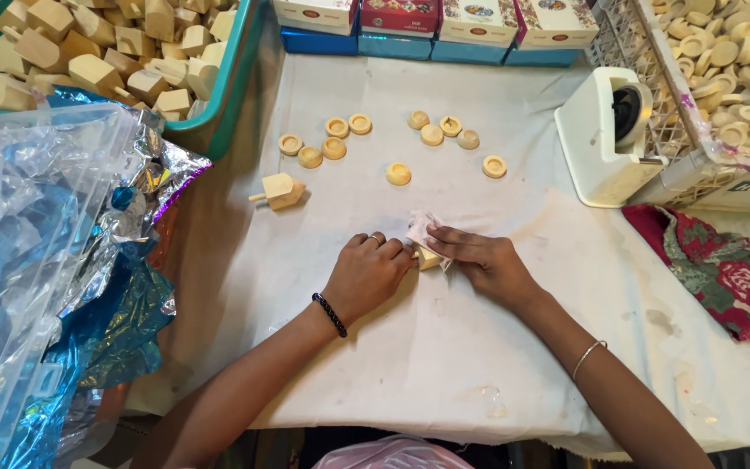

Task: The person is assembling wooden dreidels by inserting the top stem into the base and then wiping them clean.

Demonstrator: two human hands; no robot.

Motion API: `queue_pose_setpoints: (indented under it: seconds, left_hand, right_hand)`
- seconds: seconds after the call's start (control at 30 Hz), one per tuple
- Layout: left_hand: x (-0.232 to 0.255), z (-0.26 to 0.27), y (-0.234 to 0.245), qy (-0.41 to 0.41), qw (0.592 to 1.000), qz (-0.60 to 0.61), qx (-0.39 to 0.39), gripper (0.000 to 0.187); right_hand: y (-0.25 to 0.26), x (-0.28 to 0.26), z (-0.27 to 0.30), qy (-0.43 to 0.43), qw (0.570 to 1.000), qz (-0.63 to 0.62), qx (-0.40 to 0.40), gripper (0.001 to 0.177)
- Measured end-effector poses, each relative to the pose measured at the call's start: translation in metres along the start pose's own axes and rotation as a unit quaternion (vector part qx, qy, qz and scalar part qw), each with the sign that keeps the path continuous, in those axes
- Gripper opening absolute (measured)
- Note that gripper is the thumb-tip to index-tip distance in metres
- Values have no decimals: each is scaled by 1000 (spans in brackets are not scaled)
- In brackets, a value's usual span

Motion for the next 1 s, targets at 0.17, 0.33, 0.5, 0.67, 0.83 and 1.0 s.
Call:
queue_pose_setpoints:
  seconds: [0.17, 0.33, 0.5, 0.67, 0.83, 1.0]
  left_hand:
    - [-1, -2, 4, 12, 1000, -1, 8, 13]
    - [-3, -1, 5, 30, 999, 10, 13, 14]
    - [-3, -3, 11, 34, 999, 22, 30, 14]
    - [5, -6, 23, 5, 997, 9, 73, 12]
    - [7, -3, 26, -22, 994, 6, 103, 15]
    - [17, -5, 32, -73, 991, 8, 116, 16]
  right_hand:
    - [5, 7, 4, 15, 999, 16, 32, 53]
    - [21, 3, 2, 61, 995, 70, 38, 43]
    - [24, -10, 0, 36, 988, 126, 76, 41]
    - [3, -7, 4, -13, 996, -30, 82, 21]
    - [-11, -37, -8, 104, 990, 92, 13, 58]
    - [-12, -26, -5, 94, 988, 120, 22, 59]
Point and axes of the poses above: each hand's wrist, its own z-axis away from the middle knuckle, its own y-axis out of the back of the hand, x = y × z, the point moved 7 cm from there along -z, towards the middle knuckle, and after that the axes turned 5 degrees about x, right-handed, at the moved point
